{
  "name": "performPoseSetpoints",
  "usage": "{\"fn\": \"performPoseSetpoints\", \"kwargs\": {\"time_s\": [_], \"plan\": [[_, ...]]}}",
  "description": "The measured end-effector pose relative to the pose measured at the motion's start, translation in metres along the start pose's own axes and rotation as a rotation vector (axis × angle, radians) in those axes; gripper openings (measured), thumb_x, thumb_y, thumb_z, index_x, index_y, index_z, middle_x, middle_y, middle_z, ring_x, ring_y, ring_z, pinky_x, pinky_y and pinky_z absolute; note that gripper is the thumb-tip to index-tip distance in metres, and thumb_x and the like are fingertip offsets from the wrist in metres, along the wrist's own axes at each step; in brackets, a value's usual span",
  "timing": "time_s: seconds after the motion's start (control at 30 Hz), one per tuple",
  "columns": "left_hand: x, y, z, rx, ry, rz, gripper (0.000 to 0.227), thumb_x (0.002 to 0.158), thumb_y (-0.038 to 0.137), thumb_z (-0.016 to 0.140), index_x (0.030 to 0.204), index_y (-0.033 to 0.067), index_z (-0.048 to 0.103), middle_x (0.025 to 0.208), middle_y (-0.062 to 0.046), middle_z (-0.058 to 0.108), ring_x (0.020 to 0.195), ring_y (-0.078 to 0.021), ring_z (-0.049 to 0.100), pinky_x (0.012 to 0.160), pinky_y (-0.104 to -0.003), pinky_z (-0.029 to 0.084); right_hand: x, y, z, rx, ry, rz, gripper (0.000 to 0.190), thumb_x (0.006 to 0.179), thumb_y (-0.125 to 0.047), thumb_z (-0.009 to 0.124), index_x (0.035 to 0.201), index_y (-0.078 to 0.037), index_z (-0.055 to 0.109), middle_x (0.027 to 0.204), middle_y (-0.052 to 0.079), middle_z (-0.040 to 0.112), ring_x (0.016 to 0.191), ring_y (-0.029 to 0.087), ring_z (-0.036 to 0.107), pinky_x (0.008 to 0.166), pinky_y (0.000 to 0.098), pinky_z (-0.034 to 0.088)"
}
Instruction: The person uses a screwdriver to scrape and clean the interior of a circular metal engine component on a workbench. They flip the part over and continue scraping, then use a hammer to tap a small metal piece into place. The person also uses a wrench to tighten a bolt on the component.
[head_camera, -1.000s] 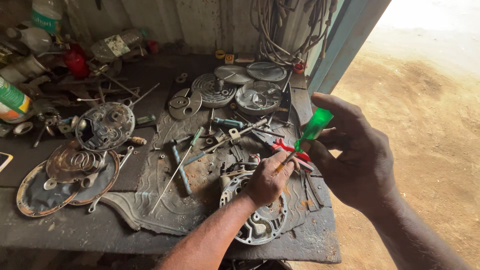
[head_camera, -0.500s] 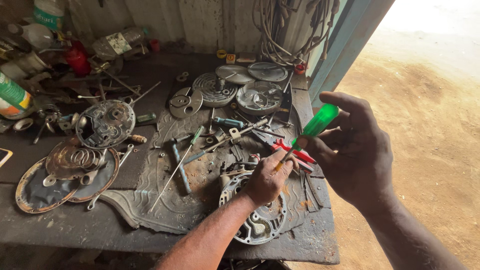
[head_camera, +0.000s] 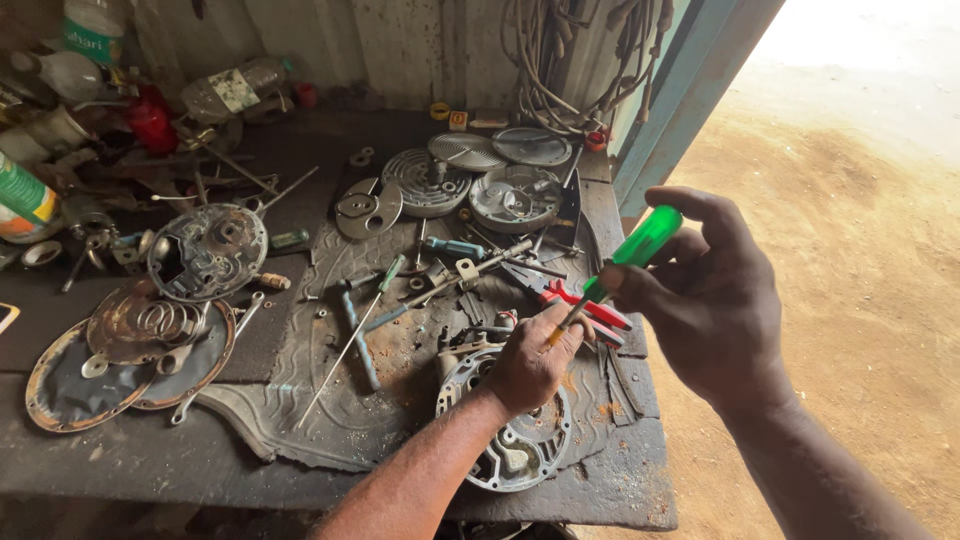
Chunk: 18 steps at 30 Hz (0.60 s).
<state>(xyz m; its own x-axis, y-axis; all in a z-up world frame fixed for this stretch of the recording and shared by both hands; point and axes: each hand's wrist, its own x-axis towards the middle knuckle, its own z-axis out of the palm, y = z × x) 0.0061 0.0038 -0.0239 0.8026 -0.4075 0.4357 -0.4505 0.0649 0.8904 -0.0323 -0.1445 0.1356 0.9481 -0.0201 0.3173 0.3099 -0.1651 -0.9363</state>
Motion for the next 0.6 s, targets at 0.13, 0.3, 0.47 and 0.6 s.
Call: {"fn": "performPoseSetpoints", "kwargs": {"time_s": [0.13, 0.3, 0.47, 0.6], "plan": [[-0.001, 0.001, -0.001, -0.064, -0.007, 0.025, 0.021, 0.108, 0.015, 0.045, 0.106, 0.0028, 0.062, 0.090, -0.009, 0.066, 0.083, -0.0203, 0.066, 0.078, -0.034, 0.053, 0.005, 0.001, 0.002, 0.106, 0.055, 0.137, 0.053, 0.089, 0.000, 0.073, 0.137, -0.002, 0.051, 0.093, 0.016, 0.070, 0.082, 0.019, 0.073, 0.069, 0.0301, 0.064], [0.001, 0.005, -0.003, -0.035, 0.002, -0.038, 0.020, 0.107, 0.015, 0.047, 0.103, 0.0027, 0.063, 0.085, -0.009, 0.065, 0.076, -0.0180, 0.065, 0.071, -0.033, 0.052, 0.006, 0.007, 0.000, 0.211, 0.089, 0.216, 0.053, 0.088, -0.003, 0.072, 0.135, -0.001, 0.049, 0.096, 0.016, 0.069, 0.077, 0.020, 0.075, 0.064, 0.0299, 0.064], [0.002, 0.010, -0.004, -0.073, 0.000, -0.039, 0.020, 0.106, 0.015, 0.048, 0.104, 0.0030, 0.065, 0.082, -0.008, 0.065, 0.072, -0.0160, 0.065, 0.067, -0.033, 0.052, 0.006, 0.021, -0.001, 0.428, 0.103, 0.331, 0.052, 0.092, -0.005, 0.071, 0.139, 0.001, 0.049, 0.097, 0.017, 0.069, 0.071, 0.017, 0.073, 0.060, 0.0245, 0.062], [0.003, 0.011, -0.005, -0.065, -0.013, -0.116, 0.019, 0.104, 0.016, 0.051, 0.103, 0.0035, 0.066, 0.076, -0.008, 0.064, 0.068, -0.0169, 0.064, 0.063, -0.033, 0.051, 0.006, 0.026, -0.001, 0.492, 0.134, 0.394, 0.053, 0.092, -0.008, 0.070, 0.140, -0.002, 0.048, 0.097, 0.015, 0.069, 0.066, 0.016, 0.073, 0.057, 0.0236, 0.062]]}}
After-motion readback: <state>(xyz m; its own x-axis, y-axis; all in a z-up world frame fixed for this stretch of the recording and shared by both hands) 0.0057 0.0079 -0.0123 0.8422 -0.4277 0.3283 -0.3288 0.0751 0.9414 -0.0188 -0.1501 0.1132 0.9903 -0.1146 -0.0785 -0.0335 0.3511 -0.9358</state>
